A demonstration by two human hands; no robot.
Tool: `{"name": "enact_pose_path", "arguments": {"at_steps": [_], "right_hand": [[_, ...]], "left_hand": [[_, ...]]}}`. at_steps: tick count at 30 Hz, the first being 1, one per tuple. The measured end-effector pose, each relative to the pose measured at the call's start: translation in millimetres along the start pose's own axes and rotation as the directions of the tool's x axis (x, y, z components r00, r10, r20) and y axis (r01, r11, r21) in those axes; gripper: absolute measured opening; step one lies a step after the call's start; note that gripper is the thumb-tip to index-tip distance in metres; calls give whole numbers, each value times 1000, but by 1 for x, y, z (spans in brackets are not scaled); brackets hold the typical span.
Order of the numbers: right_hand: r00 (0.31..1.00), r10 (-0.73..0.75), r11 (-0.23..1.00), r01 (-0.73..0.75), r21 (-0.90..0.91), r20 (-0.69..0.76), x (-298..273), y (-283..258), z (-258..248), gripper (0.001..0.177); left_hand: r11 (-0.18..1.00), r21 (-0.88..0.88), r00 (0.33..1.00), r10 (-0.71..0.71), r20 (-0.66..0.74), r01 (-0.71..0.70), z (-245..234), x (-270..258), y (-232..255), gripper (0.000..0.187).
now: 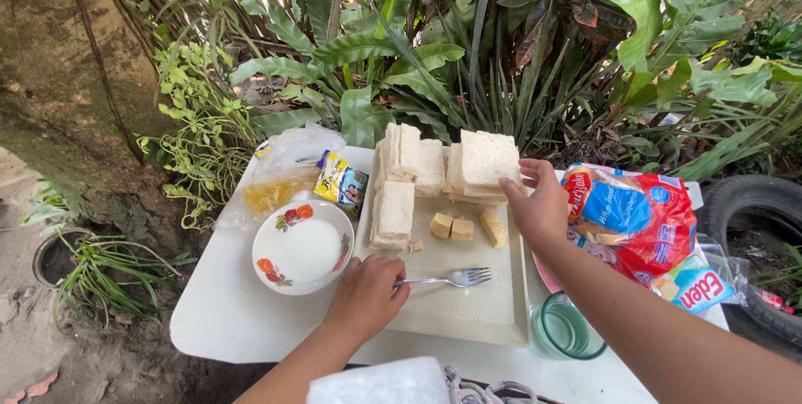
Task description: The person pours water into a bowl of powder and mixes it with a fork, then dips a slice of bread into the mixture, adds a piece of cheese, and rolls the bread into a ball by hand.
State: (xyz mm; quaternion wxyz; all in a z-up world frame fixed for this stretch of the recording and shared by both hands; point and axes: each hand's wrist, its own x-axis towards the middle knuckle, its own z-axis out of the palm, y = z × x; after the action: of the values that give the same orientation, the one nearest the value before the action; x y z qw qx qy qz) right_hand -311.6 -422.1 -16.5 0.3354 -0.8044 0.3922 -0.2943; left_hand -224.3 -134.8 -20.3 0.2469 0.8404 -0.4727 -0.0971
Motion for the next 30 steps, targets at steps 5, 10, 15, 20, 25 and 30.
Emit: {"name": "enact_pose_path", "arguments": {"at_steps": [5, 10, 15, 20, 25, 30], "right_hand": [[993, 116, 992, -116, 56, -1, 23, 7, 13, 61], [976, 216, 974, -217, 63, 19, 35, 11, 16, 64], [982, 183, 974, -187, 127, 48, 43, 14, 17, 65], [981, 105, 890, -167, 424, 166, 36, -1, 11, 64], [967, 13, 768, -173, 617, 256, 7, -45, 18, 66], [932, -148, 921, 8, 390, 330, -41, -113, 54, 63]], "left_hand": [[991, 82, 975, 118, -186, -104, -4, 32, 4, 8], [953, -302, 984, -41, -173, -13, 30, 137, 2, 32], [860, -472, 978, -210, 17, 193, 60, 204, -3, 57], [580, -738, 906, -411, 100, 345, 44, 195, 6, 58], [541, -782, 828, -558, -58, 310, 8, 167, -9, 57], [668, -716, 844, -490, -219, 202, -49, 107, -84, 30]]}}
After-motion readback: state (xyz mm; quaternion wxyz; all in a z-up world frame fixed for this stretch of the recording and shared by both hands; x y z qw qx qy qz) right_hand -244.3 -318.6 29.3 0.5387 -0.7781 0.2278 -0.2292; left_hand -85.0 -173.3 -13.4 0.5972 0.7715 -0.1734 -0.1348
